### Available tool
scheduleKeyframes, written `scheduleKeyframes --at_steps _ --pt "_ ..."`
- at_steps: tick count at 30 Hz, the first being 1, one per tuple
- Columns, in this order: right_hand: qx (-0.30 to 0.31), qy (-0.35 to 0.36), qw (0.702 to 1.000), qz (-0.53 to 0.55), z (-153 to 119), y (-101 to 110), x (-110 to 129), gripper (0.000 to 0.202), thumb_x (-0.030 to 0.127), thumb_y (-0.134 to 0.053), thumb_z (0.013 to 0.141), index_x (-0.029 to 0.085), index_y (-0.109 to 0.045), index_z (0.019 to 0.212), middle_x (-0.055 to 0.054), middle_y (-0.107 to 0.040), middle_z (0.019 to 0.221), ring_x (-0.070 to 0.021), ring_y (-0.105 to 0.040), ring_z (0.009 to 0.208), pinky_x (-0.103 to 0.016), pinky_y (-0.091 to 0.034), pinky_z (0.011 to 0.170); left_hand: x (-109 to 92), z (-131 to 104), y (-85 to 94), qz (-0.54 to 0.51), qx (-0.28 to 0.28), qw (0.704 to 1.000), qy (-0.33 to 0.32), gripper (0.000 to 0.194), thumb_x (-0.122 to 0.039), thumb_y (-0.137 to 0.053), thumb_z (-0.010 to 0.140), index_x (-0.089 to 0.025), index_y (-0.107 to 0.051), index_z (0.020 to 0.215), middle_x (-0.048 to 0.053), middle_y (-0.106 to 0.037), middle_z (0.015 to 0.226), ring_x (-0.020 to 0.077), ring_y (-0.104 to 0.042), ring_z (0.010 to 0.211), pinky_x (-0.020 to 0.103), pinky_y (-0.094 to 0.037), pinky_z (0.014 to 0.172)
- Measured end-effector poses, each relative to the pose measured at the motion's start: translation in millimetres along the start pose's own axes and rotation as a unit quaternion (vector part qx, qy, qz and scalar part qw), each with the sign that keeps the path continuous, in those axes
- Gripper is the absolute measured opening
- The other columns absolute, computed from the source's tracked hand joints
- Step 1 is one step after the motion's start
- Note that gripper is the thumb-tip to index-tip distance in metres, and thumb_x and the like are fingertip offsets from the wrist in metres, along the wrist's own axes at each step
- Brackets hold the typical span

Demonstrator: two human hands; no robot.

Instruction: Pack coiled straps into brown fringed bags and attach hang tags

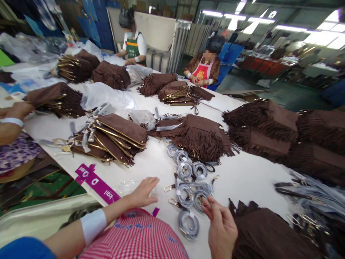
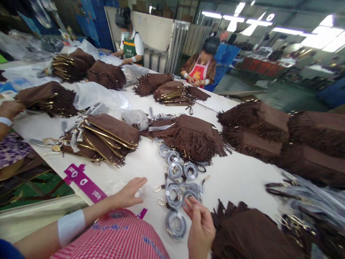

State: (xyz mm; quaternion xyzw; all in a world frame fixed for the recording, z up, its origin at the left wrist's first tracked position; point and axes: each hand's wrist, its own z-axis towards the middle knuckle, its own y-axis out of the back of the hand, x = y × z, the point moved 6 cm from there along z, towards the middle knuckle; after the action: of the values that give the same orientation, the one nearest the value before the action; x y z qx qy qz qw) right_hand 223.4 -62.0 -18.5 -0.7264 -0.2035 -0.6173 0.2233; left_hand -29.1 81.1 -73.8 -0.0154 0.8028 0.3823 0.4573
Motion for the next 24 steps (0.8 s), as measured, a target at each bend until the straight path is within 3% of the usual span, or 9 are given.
scheduleKeyframes --at_steps 1,3,5,7,10,14,19,21,24 --pt "0.025 0.017 0.999 -0.033 -9.2 -6.6 0.7 0.029 0.042 -0.069 0.080 0.016 -0.060 0.073 -0.011 -0.071 0.099 -0.0242 -0.072 0.081 -0.035 -0.062 0.067 -19.6 4.1 -6.1 -0.115 0.035 0.993 -0.004 0.065 -0.037 -0.065 0.079 -0.022 -0.042 0.138 0.016 -0.042 0.145 0.0284 -0.044 0.124 0.045 -0.038 0.101" --pt "0.098 0.059 0.988 -0.105 -26.9 -18.2 -0.4 0.026 0.042 -0.063 0.085 0.016 -0.065 0.080 -0.013 -0.070 0.103 -0.0240 -0.072 0.081 -0.035 -0.062 0.070 -57.3 12.6 -20.7 -0.355 0.115 0.928 0.008 0.060 -0.048 -0.055 0.084 -0.023 -0.043 0.137 0.014 -0.048 0.139 0.0206 -0.059 0.100 0.033 -0.048 0.078" --pt "0.179 0.109 0.960 -0.184 -42.4 -24.0 -3.1 0.022 0.038 -0.059 0.088 0.018 -0.068 0.086 -0.012 -0.071 0.102 -0.0222 -0.073 0.080 -0.031 -0.061 0.070 -83.6 21.2 -31.0 -0.517 0.150 0.842 0.035 0.057 -0.058 -0.053 0.082 -0.021 -0.050 0.126 0.013 -0.056 0.126 0.0130 -0.059 0.076 0.023 -0.042 0.058" --pt "0.254 0.149 0.923 -0.248 -54.6 -23.5 -6.3 0.019 0.033 -0.057 0.089 0.020 -0.070 0.086 -0.010 -0.073 0.097 -0.0206 -0.072 0.081 -0.027 -0.060 0.071 -93.7 27.7 -37.6 -0.573 0.152 0.803 0.064 0.050 -0.061 -0.054 0.080 -0.017 -0.058 0.103 0.008 -0.063 0.096 0.0082 -0.051 0.058 0.019 -0.033 0.049" --pt "0.284 0.172 0.898 -0.289 -62.1 -11.6 -7.7 0.021 0.035 -0.058 0.088 0.022 -0.073 0.095 -0.009 -0.073 0.104 -0.0234 -0.070 0.097 -0.031 -0.058 0.082 -96.8 28.4 -48.1 -0.485 0.200 0.849 0.065 0.037 -0.051 -0.053 0.084 -0.015 -0.054 0.074 -0.002 -0.050 0.060 0.0075 -0.039 0.048 0.020 -0.030 0.047" --pt "0.208 0.107 0.928 -0.289 -58.4 6.0 -10.3 0.032 0.041 -0.056 0.089 0.023 -0.071 0.110 -0.008 -0.069 0.118 -0.0252 -0.063 0.111 -0.037 -0.054 0.092 -110.5 23.0 -69.2 -0.258 0.297 0.918 -0.046 0.022 -0.021 -0.049 0.085 -0.016 -0.054 0.063 -0.003 -0.049 0.056 0.0100 -0.044 0.053 0.021 -0.035 0.054" --pt "0.151 0.023 0.967 -0.205 -56.7 19.0 -14.9 0.028 0.045 -0.061 0.086 0.021 -0.073 0.080 -0.007 -0.073 0.092 -0.0232 -0.067 0.091 -0.035 -0.055 0.085 -127.3 29.6 -102.2 -0.170 0.379 0.896 -0.155 0.020 -0.015 -0.048 0.085 -0.017 -0.062 0.071 -0.002 -0.055 0.063 0.0124 -0.052 0.059 0.022 -0.041 0.058" --pt "0.080 -0.027 0.987 -0.139 -54.0 38.4 -19.3 0.031 0.049 -0.063 0.083 0.019 -0.070 0.079 -0.006 -0.072 0.081 -0.0217 -0.068 0.081 -0.035 -0.057 0.079 -117.7 40.7 -106.4 -0.126 0.350 0.914 -0.164 0.013 -0.016 -0.052 0.084 -0.017 -0.065 0.083 0.001 -0.063 0.078 0.0150 -0.058 0.071 0.023 -0.046 0.067" --pt "0.013 -0.119 0.992 -0.042 -53.8 68.1 -32.2 0.036 0.052 -0.071 0.076 0.019 -0.067 0.089 -0.001 -0.067 0.066 -0.0193 -0.067 0.064 -0.031 -0.058 0.059 -79.1 65.6 -95.4 0.070 0.192 0.974 -0.101 0.021 -0.010 -0.051 0.082 -0.019 -0.065 0.096 0.006 -0.064 0.098 0.0211 -0.059 0.091 0.029 -0.047 0.081"
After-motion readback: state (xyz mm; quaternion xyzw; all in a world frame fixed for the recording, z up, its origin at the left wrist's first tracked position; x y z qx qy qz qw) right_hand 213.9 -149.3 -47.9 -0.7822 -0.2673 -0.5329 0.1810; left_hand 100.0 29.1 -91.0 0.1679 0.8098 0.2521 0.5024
